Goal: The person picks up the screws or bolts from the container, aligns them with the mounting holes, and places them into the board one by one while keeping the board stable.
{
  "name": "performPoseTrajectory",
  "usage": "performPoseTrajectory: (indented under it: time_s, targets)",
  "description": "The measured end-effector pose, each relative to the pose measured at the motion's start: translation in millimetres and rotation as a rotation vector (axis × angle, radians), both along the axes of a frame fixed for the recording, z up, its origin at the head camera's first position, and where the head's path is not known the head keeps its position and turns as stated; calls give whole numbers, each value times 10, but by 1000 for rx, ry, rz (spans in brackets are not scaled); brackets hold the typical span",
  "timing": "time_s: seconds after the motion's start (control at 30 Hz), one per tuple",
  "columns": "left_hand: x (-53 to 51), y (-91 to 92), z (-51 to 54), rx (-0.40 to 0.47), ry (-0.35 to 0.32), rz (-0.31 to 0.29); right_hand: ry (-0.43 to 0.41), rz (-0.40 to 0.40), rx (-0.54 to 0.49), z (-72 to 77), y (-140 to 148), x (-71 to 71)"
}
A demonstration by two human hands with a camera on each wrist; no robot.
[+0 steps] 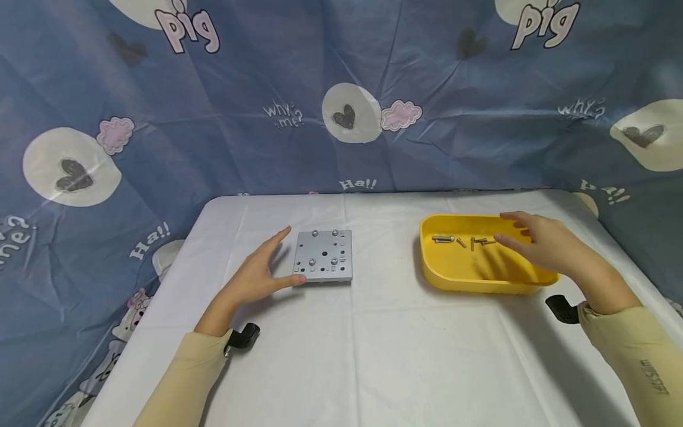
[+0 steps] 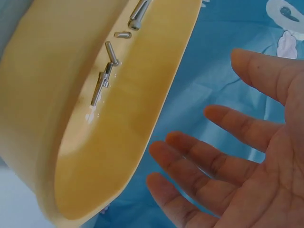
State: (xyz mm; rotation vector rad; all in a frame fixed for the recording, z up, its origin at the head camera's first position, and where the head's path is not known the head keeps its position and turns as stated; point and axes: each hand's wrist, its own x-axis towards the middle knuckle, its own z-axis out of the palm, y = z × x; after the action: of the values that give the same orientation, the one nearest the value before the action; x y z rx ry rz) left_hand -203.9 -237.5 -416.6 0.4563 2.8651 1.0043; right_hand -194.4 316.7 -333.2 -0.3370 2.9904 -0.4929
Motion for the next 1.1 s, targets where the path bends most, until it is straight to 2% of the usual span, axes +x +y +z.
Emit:
performPoseTrajectory:
  time_s: [0.33, 0.57, 0.8, 1.1]
  targets:
    - [-123, 6, -64, 21, -78, -2, -40, 7, -3, -37, 21, -140]
    - [-194, -25, -73, 66, -143, -64, -94, 10, 4, -49, 12, -213]
    - [-253, -108, -101, 161, -236, -105, -126, 35, 28, -76, -9, -319]
    - [-308, -56, -157, 135, -257, -148, -150, 50, 51, -106, 73, -379]
